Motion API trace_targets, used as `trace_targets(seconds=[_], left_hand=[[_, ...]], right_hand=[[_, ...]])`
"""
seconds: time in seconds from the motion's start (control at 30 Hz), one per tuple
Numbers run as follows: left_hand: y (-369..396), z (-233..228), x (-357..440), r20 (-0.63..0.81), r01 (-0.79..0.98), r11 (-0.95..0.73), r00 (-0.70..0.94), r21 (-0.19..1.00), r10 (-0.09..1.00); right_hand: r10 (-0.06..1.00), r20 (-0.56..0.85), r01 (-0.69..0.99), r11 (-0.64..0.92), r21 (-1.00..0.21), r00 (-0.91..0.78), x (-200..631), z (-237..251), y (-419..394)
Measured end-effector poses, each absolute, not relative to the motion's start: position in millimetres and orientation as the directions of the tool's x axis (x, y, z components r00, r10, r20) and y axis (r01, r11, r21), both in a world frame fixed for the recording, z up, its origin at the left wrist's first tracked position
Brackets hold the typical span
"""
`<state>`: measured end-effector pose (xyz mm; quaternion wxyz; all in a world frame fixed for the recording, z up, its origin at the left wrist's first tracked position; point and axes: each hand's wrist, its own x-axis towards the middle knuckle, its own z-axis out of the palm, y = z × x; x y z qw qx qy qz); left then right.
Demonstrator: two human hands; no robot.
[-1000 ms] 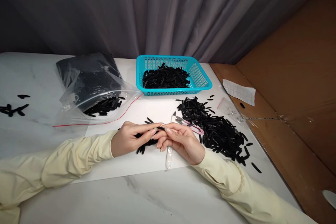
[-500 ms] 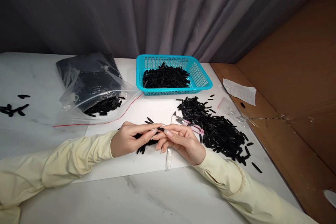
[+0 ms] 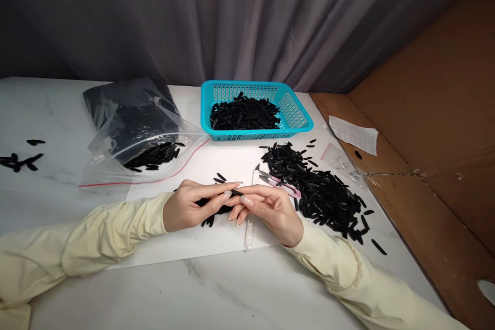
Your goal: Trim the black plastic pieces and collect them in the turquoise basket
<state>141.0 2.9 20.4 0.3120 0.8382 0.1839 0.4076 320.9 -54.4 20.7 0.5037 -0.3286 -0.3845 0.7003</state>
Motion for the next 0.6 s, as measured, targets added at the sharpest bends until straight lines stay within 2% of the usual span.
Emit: trace_targets(seconds=[0.6], left_hand=[[2.6, 20.1, 139.3, 0.521, 0.076, -0.710, 0.627, 0.700, 0.580]], right_hand=[[0.961, -0.095, -0.437, -0.205, -0.876, -0.260, 321.7, 21.6, -54.2]])
